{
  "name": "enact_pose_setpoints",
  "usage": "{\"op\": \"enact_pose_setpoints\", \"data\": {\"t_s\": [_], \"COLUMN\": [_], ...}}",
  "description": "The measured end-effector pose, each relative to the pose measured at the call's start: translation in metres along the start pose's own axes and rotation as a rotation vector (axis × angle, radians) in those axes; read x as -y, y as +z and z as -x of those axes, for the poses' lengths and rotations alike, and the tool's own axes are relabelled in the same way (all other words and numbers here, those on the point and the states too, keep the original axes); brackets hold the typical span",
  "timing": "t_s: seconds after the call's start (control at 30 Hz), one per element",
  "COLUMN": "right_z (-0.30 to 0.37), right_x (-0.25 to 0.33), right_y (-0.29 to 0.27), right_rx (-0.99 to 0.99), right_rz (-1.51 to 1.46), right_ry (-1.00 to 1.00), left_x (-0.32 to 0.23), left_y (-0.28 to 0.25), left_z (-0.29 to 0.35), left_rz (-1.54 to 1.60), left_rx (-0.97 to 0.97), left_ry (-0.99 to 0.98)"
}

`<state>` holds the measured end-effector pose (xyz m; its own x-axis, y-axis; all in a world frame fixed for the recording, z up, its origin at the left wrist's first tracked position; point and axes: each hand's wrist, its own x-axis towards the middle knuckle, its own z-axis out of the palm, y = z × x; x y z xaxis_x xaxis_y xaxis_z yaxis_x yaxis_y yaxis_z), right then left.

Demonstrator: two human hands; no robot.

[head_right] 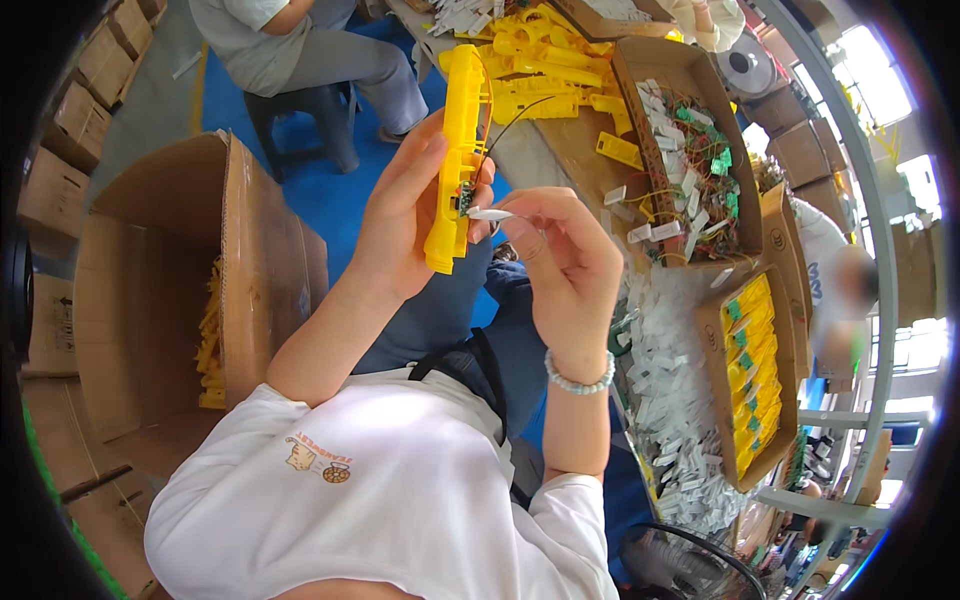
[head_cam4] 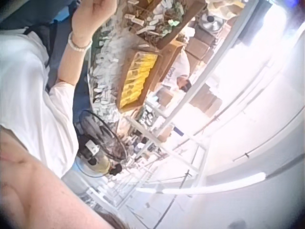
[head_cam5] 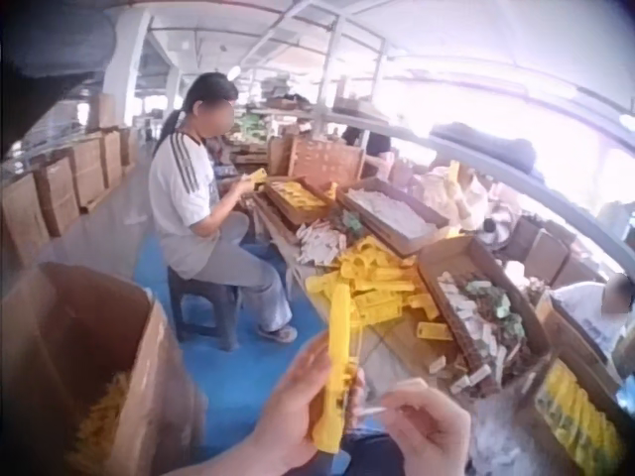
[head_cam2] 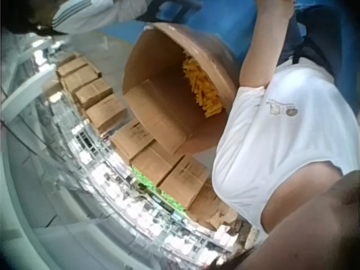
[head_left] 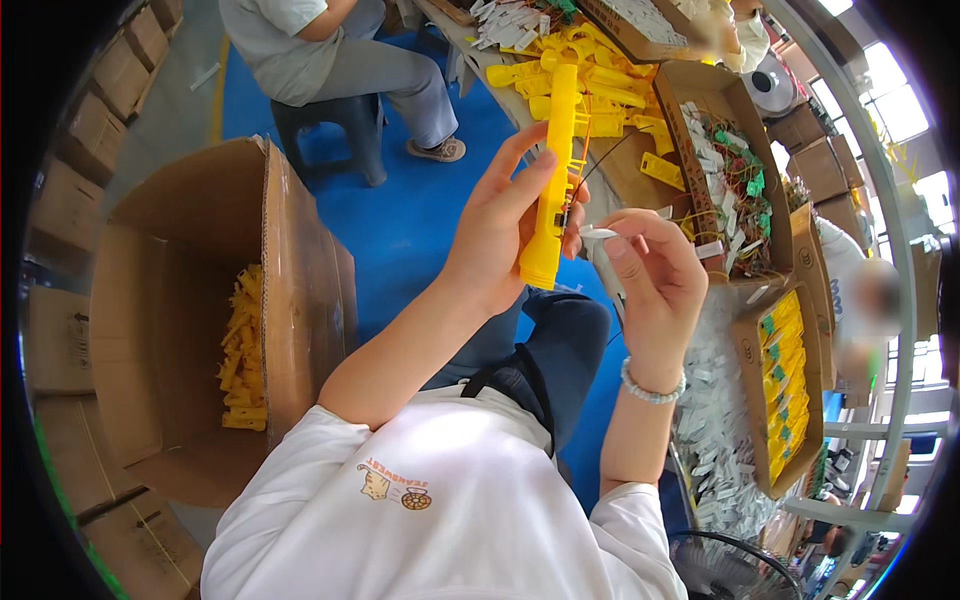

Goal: Assembling yellow plastic component housings with internal circuit boards and wiring at a factory workstation.

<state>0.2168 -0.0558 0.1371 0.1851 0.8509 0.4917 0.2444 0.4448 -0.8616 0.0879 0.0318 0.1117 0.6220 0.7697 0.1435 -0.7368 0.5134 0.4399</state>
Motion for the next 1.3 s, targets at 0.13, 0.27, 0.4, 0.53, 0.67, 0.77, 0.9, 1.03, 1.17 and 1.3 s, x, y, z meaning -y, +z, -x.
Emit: {"op": "enact_pose_setpoints", "data": {"t_s": [0.13, 0.27, 0.4, 0.53, 0.67, 0.77, 0.9, 1.03, 1.17, 1.3], "right_z": [0.02, 0.031, 0.039, 0.043, 0.043, 0.042, 0.04, 0.039, 0.037, 0.033], "right_x": [-0.008, -0.013, -0.025, -0.032, -0.035, -0.039, -0.042, -0.044, -0.046, -0.044], "right_y": [0.011, 0.002, -0.019, -0.035, -0.044, -0.046, -0.047, -0.053, -0.055, -0.059], "right_rx": [-0.17, -0.304, -0.342, -0.391, -0.427, -0.427, -0.43, -0.381, -0.357, -0.359], "right_rz": [-0.325, -0.423, -0.318, -0.232, -0.271, -0.25, -0.169, -0.123, -0.127, -0.209], "right_ry": [0.007, 0.102, 0.092, 0.097, 0.151, 0.157, 0.17, 0.199, 0.256, 0.376], "left_x": [0.014, 0.032, 0.049, 0.066, 0.076, 0.081, 0.085, 0.087, 0.089, 0.093], "left_y": [0.011, 0.016, 0.014, 0.016, 0.014, 0.014, 0.009, 0.003, 0.0, -0.002], "left_z": [0.004, 0.001, -0.011, -0.021, -0.028, -0.029, -0.032, -0.032, -0.032, -0.033], "left_rz": [-0.154, -0.258, -0.321, -0.441, -0.446, -0.486, -0.514, -0.6, -0.739, -0.662], "left_rx": [-0.04, -0.027, -0.019, -0.025, 0.016, -0.032, -0.033, 0.007, 0.026, -0.005], "left_ry": [-0.018, -0.023, -0.063, -0.056, -0.102, -0.105, -0.092, -0.082, -0.068, -0.076]}}
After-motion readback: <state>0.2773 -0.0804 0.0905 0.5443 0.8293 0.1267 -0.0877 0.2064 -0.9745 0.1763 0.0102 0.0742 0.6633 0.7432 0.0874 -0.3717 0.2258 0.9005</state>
